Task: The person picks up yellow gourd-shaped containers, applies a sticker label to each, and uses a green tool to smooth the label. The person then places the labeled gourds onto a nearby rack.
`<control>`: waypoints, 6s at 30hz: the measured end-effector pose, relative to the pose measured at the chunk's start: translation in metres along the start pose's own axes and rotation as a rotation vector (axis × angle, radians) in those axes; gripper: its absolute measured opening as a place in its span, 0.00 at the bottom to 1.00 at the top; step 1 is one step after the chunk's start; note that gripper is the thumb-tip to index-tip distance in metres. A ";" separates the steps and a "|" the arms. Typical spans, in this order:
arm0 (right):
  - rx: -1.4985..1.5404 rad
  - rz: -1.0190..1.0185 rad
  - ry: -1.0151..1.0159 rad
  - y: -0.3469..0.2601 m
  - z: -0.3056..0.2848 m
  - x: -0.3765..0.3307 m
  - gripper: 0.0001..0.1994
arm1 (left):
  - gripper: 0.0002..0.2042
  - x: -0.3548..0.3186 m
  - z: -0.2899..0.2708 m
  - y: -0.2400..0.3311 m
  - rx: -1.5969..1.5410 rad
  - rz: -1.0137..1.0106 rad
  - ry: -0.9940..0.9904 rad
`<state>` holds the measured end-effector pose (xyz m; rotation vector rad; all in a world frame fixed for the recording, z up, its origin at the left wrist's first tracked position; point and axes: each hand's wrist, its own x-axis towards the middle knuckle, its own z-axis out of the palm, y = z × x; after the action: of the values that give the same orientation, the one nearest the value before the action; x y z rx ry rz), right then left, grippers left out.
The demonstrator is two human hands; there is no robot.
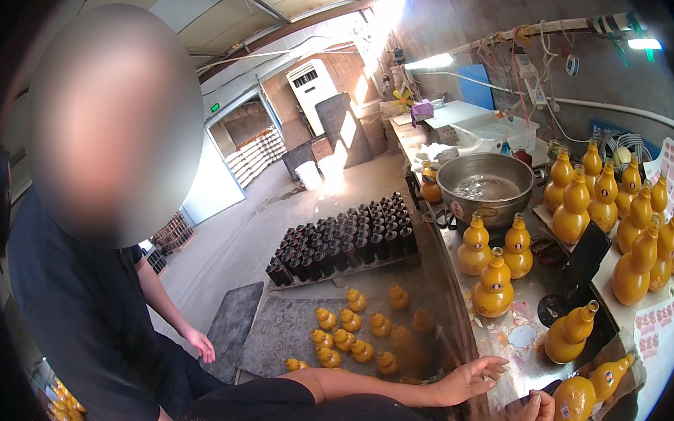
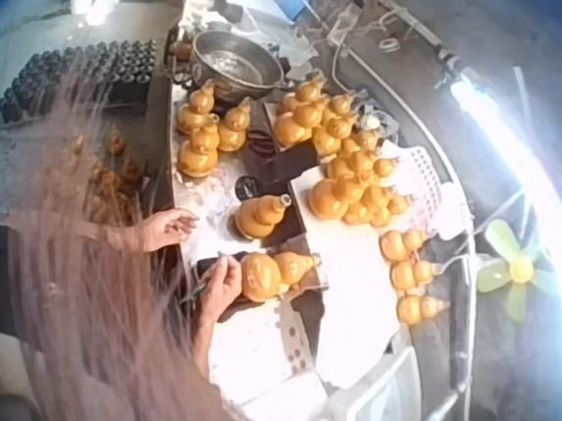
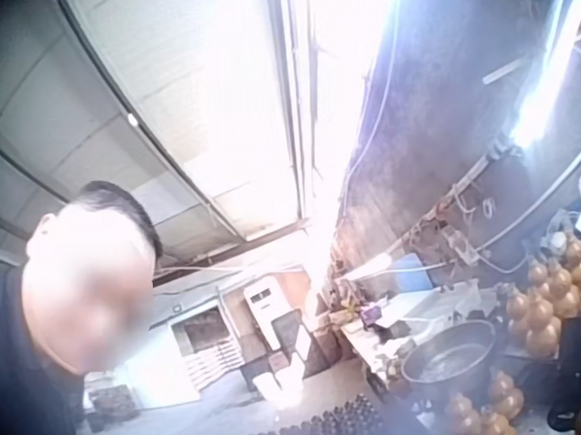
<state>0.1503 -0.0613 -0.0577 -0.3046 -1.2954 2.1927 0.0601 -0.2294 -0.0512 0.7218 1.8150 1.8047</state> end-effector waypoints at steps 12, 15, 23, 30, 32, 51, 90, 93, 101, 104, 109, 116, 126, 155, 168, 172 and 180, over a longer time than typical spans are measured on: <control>-0.088 -0.038 -0.015 0.010 -0.007 0.004 0.07 | 0.23 0.000 0.002 0.002 -0.003 -0.027 0.004; -0.089 -0.042 -0.006 0.007 -0.005 0.003 0.07 | 0.23 0.001 0.001 -0.002 -0.009 -0.013 -0.002; -0.019 0.003 0.022 0.003 -0.003 0.000 0.06 | 0.23 0.001 0.003 -0.006 0.000 -0.016 -0.002; -0.066 -0.017 0.013 0.008 -0.007 0.003 0.06 | 0.23 0.002 0.004 -0.007 0.026 -0.005 -0.010; -0.123 -0.032 0.002 0.021 -0.017 0.007 0.07 | 0.23 0.000 0.003 -0.002 0.031 -0.023 0.002; -0.173 -0.140 -0.016 0.054 -0.044 0.016 0.07 | 0.22 0.002 0.005 -0.004 0.026 -0.010 0.005; -0.135 -0.016 0.009 0.003 -0.009 0.003 0.08 | 0.23 0.005 0.007 -0.009 0.024 -0.029 -0.008; -0.154 -0.014 0.015 -0.001 -0.005 0.001 0.08 | 0.23 0.005 0.006 -0.013 0.021 -0.025 -0.004; -0.137 -0.011 0.015 -0.003 -0.002 0.000 0.08 | 0.22 0.005 0.006 -0.015 0.013 -0.019 0.016; -0.170 -0.023 0.014 -0.005 0.000 -0.001 0.07 | 0.22 0.005 0.006 -0.015 -0.009 -0.016 0.007; -0.152 -0.013 0.017 -0.004 0.001 -0.001 0.08 | 0.22 0.005 0.005 -0.015 -0.018 -0.018 0.006; -0.153 -0.010 0.035 -0.004 0.003 -0.001 0.07 | 0.21 0.007 0.004 -0.017 -0.027 -0.026 -0.006; -0.125 -0.014 0.012 -0.002 0.001 -0.001 0.07 | 0.21 0.005 0.004 -0.006 -0.011 -0.056 -0.018; -0.158 -0.034 0.010 -0.001 -0.002 0.000 0.08 | 0.22 0.004 0.006 -0.012 -0.016 -0.049 -0.006; -0.129 -0.013 0.023 0.000 -0.004 0.000 0.08 | 0.22 0.006 0.007 -0.016 -0.013 -0.044 -0.001; -0.138 -0.021 0.024 -0.001 -0.003 0.000 0.07 | 0.22 0.007 0.007 -0.018 -0.021 -0.040 -0.009; -0.115 -0.023 0.037 0.000 -0.004 0.001 0.07 | 0.22 0.007 0.007 -0.017 -0.022 -0.046 -0.012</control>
<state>0.1514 -0.0582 -0.0597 -0.3711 -1.4010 2.0873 0.0590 -0.2188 -0.0680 0.6763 1.7870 1.7841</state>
